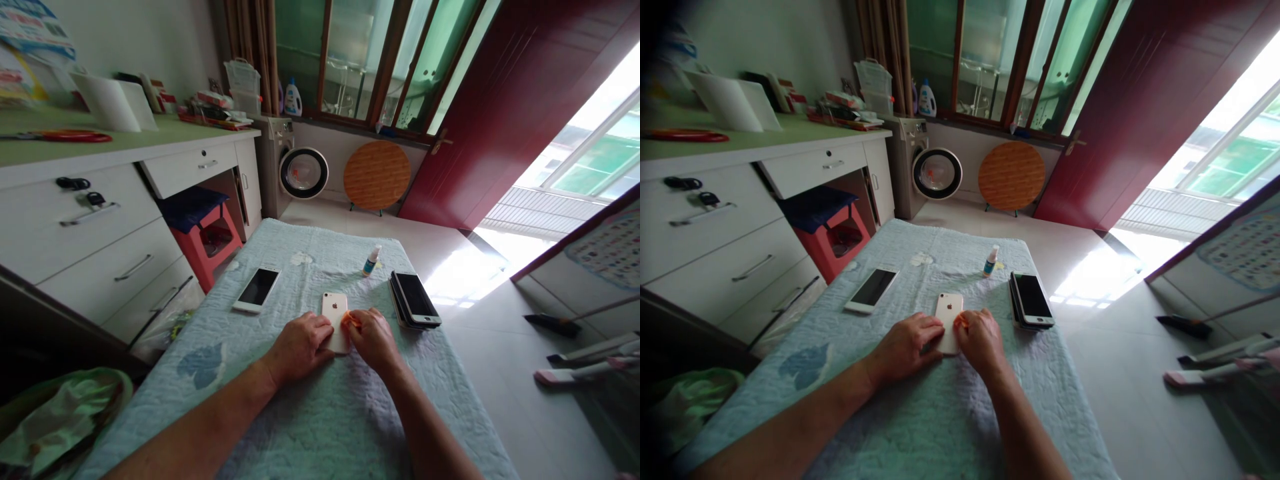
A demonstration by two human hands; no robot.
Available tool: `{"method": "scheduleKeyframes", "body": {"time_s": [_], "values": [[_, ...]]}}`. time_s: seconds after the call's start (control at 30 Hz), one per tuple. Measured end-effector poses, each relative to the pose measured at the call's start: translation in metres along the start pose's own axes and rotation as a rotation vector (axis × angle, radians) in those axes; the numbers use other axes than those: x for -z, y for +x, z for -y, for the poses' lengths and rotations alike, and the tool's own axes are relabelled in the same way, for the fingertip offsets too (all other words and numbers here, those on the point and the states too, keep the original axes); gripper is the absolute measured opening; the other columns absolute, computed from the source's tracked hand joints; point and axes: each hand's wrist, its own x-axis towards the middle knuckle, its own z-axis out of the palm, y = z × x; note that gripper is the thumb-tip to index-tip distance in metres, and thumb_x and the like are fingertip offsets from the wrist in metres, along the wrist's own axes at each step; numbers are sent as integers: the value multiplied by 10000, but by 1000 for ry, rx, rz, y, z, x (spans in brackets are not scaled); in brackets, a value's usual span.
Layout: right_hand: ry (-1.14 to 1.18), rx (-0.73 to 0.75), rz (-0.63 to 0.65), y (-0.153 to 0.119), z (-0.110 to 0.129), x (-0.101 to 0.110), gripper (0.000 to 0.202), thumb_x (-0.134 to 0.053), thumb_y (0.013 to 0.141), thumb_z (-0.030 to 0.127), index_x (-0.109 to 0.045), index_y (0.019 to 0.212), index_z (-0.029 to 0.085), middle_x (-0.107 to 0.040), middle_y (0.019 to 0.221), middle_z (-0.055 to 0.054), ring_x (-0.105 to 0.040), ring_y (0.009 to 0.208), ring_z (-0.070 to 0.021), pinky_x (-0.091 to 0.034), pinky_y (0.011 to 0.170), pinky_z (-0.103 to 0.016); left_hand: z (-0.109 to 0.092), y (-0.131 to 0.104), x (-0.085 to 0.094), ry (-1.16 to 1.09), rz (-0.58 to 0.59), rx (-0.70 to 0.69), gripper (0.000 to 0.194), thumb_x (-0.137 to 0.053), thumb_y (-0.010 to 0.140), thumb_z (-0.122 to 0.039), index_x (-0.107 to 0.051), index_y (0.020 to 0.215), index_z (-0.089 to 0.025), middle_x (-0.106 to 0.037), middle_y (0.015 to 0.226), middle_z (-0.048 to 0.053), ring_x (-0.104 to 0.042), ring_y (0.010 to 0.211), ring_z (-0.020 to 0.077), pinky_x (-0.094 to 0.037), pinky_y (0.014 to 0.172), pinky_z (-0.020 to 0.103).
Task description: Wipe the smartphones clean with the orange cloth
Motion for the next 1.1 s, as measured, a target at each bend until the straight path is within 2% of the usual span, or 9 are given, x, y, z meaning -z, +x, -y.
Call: {"method": "scheduleKeyframes", "body": {"time_s": [0.2, 0.37, 0.5, 0.73, 0.9, 1.0, 1.1], "values": [[48, -2, -66, 12, -4, -10, 240, -482, 916, 211, -609, 714, 196, -672, 738, -10, -494, 693, -150, -300, 688, -255, 8, 2, -2, -48, 18, -33, 183, -607, 860, -354, -634, 987, -226, -651, 1059, 51, -563, 1078, 257, -411, 1002, 400], [146, -5, -151, 25, -12, -21, 195, -477, 915, 213, -646, 819, 192, -691, 797, -24, -535, 751, -163, -342, 735, -257, 8, 2, -2, -85, 23, -35, 188, -612, 845, -290, -638, 1023, -232, -650, 1073, 52, -577, 1091, 257, -408, 1021, 409], [166, -23, -157, 29, -15, -23, 178, -488, 890, 188, -654, 825, 195, -693, 805, -25, -543, 761, -166, -357, 730, -255, 9, 1, -2, -113, -3, -44, 202, -621, 837, -275, -643, 1034, -233, -656, 1091, 54, -574, 1116, 261, -394, 1045, 418], [45, -16, -77, 13, -1, -9, 220, -506, 882, 189, -614, 690, 205, -651, 687, -7, -485, 677, -157, -305, 660, -265, 11, 0, -3, -129, -49, -51, 223, -621, 852, -332, -652, 1030, -202, -659, 1129, 67, -554, 1163, 270, -359, 1091, 414], [-2, -30, -49, -5, 10, -3, 192, -555, 854, 178, -602, 671, 213, -641, 684, -14, -488, 708, -172, -294, 656, -278, 10, 1, -3, -144, -72, -42, 223, -601, 875, -339, -645, 1045, -202, -659, 1136, 55, -559, 1145, 252, -379, 1074, 397], [37, 13, -52, -9, 16, -4, 161, -573, 842, 152, -607, 697, 214, -645, 719, -15, -493, 743, -179, -316, 679, -279, 9, 2, -2, -158, -93, -31, 235, -558, 911, -348, -638, 1086, -213, -662, 1135, 45, -561, 1140, 239, -376, 1078, 395], [77, 119, -63, -7, 21, -8, 126, -569, 864, 134, -637, 807, 223, -673, 829, -15, -494, 803, -184, -347, 731, -278, 9, 3, -2, -185, -112, -29, 288, -548, 921, -390, -614, 1153, -232, -655, 1170, 39, -556, 1148, 244, -383, 1072, 409]]}}
